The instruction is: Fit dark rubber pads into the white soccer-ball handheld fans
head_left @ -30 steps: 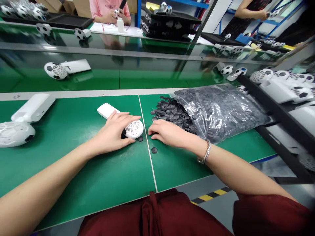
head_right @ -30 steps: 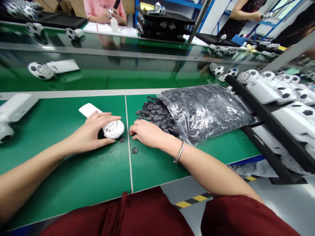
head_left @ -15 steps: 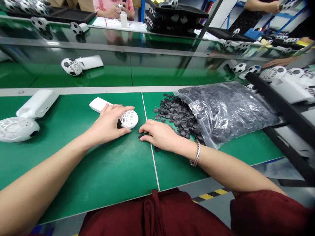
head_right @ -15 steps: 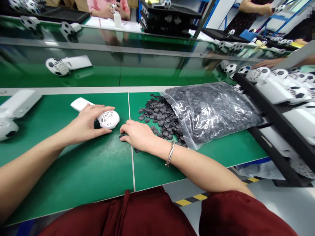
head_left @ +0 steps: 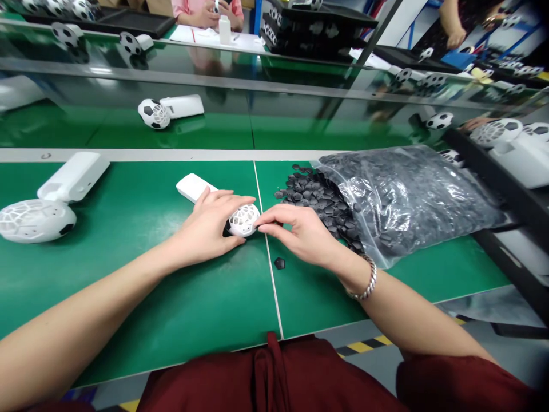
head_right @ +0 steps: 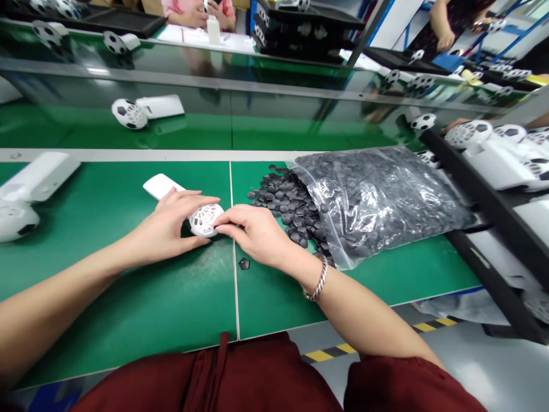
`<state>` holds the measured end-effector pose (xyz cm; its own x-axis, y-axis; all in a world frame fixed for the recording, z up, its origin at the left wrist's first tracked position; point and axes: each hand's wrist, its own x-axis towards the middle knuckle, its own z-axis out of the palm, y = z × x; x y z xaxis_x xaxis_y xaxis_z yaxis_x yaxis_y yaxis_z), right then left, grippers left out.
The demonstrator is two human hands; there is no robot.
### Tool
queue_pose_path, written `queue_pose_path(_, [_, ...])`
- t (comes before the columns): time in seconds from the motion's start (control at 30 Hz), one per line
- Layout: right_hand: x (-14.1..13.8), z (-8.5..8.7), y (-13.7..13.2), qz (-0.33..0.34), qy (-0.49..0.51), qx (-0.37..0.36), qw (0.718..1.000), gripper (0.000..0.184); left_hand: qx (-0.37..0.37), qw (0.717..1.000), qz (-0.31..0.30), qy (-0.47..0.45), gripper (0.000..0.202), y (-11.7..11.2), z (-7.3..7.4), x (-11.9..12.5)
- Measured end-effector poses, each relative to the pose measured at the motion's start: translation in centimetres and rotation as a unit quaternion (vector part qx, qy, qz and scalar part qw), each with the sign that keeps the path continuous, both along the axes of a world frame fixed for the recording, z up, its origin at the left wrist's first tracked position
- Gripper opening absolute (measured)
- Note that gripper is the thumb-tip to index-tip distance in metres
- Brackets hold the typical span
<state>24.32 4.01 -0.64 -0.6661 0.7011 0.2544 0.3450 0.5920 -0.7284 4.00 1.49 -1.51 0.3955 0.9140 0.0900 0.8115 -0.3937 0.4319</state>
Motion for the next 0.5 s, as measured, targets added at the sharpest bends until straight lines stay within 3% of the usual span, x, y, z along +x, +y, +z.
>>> queue_pose_path(0.17, [-0.7,-1.1,-0.3,-0.007,0.047,-0.031,0.998,0.003,-0.011,1.000,0.006,-0.008,0.063,-0.1,0.1,0.2])
queue_pose_path(0.5, [-2.0,-2.0,-0.4,-0.067,0.070,-0.043,0.994,0.014,-0.008,0.999,0.009,-0.035,0.060,0.0,0.2,0.2])
